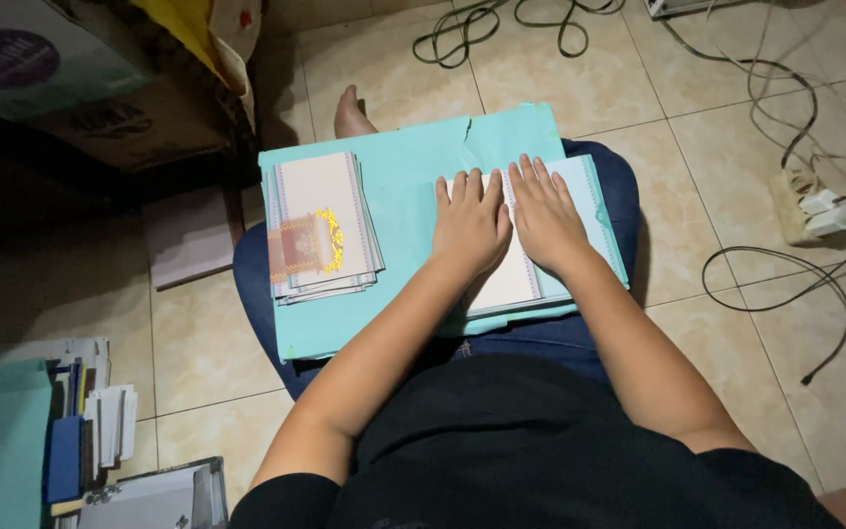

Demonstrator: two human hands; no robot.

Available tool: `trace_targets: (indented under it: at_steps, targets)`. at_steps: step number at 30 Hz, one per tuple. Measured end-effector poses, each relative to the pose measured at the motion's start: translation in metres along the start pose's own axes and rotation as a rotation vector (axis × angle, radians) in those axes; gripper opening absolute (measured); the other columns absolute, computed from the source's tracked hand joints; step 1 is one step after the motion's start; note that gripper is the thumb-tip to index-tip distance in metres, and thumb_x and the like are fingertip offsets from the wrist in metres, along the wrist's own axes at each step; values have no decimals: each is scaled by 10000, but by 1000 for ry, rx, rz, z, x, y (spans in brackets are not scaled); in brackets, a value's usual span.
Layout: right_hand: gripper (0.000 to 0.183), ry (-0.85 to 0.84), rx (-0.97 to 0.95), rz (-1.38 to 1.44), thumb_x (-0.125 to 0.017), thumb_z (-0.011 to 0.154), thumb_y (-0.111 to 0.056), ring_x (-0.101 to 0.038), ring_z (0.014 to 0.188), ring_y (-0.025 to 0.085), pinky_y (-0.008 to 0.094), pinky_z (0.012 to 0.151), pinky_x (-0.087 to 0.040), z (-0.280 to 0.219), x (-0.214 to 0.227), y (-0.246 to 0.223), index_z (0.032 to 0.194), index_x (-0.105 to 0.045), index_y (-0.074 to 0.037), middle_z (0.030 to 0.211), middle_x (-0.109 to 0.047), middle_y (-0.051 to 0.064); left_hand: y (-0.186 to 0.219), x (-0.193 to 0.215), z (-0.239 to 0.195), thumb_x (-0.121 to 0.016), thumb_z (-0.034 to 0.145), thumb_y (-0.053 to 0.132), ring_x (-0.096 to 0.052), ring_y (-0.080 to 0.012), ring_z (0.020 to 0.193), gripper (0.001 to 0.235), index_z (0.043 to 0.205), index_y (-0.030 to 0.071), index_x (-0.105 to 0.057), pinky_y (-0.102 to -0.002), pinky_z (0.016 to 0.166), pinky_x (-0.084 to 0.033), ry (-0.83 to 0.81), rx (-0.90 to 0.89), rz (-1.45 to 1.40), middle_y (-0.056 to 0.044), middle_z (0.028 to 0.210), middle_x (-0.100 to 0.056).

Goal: Folding paper invitations and placing them into folders while sitting on the floor.

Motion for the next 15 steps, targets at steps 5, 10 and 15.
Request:
trace_targets:
  at_steps: [5, 10, 15]
  targets:
    - [547, -42, 33, 14, -263, 1082, -153, -151, 1570, 318, 476, 1261, -60, -42, 0, -8, 1617, -257, -37, 1692, -199, 174, -4, -10, 4, -362, 1032, 341, -418, -375, 1390, 546, 1502, 85, -472, -608, 1171, -229, 66, -10, -19, -225, 1415, -520]
    - [552, -50, 72, 74, -259, 1070, -126, -174, 1561, 306, 464, 1259, -78, -72, -7, -6, 1619, -262, -71, 1693, -213, 137, -5, -15, 6, -383, 1028, 332, -412, -373, 1393, 545, 1503, 83, -485, -608, 1176, -226, 69, -3, -38, -229, 1417, -514]
    - [561, -6, 80, 65, -285, 1048, -94, -212, 1554, 304, 460, 1260, -122, -49, -9, 3, 1607, -307, -64, 1685, -254, 137, -4, -10, 5, -351, 1035, 347, -402, -351, 1408, 552, 1516, 106, -474, -600, 1192, -206, 32, 20, -32, -208, 1428, -513]
Point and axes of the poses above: each hand's wrist, its own z-axis towards the middle knuckle, its own x-axis out of the back of the hand, y = z × x, the point moved 3 cm from there along z, towards the middle knuckle
